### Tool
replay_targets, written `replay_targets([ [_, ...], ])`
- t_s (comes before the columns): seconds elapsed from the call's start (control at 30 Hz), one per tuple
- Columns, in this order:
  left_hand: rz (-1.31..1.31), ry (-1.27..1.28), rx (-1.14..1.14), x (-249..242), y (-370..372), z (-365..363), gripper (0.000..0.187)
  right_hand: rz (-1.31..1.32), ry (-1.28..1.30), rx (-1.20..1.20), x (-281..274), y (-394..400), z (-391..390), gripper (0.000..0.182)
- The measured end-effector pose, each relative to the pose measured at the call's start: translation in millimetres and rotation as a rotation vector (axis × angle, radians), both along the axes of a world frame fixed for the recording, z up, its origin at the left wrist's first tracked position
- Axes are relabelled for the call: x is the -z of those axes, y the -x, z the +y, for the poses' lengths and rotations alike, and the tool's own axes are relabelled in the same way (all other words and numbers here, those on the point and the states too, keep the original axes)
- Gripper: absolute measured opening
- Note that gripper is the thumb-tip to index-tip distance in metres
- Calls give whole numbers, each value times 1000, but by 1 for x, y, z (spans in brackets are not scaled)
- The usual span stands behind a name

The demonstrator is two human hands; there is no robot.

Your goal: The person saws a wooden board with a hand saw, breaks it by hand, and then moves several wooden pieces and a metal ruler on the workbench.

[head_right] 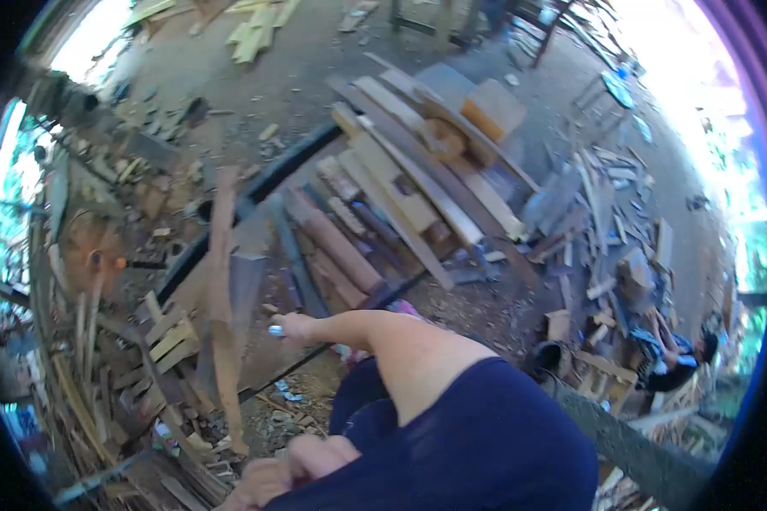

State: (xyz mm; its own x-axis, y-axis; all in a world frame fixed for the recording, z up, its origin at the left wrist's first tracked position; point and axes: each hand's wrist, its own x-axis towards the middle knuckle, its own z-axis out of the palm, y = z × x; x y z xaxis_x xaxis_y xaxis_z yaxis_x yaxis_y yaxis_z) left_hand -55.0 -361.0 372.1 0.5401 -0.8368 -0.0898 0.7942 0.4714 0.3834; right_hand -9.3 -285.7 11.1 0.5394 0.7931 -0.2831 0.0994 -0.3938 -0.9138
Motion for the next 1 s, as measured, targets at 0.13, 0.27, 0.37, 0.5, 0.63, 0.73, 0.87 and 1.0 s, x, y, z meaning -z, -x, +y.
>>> replay_targets([
  [0.13,-128,12,-203,-7,19,30,44,-167,-166,59,61,8,21,55],
  [0.27,-36,94,-368,5,67,30,47,-106,11,13,-7,2,-2,41],
  [0.37,-130,181,-469,5,72,28,49,-84,7,81,-17,5,-7,43],
  [0.5,-354,286,-559,-1,60,29,52,-185,-91,78,3,7,-2,46],
  [0.63,-562,373,-711,-5,57,28,54,-160,-127,85,18,9,0,42],
  [0.73,-772,289,-582,12,54,35,66,-93,-36,95,-22,10,-15,35],
  [0.87,-869,-540,-247,27,51,83,80,-101,-263,241,-30,14,-20,23],
  [1.0,-570,-1306,-707,124,66,129,47,-47,-247,208,-7,9,-29,26],
])
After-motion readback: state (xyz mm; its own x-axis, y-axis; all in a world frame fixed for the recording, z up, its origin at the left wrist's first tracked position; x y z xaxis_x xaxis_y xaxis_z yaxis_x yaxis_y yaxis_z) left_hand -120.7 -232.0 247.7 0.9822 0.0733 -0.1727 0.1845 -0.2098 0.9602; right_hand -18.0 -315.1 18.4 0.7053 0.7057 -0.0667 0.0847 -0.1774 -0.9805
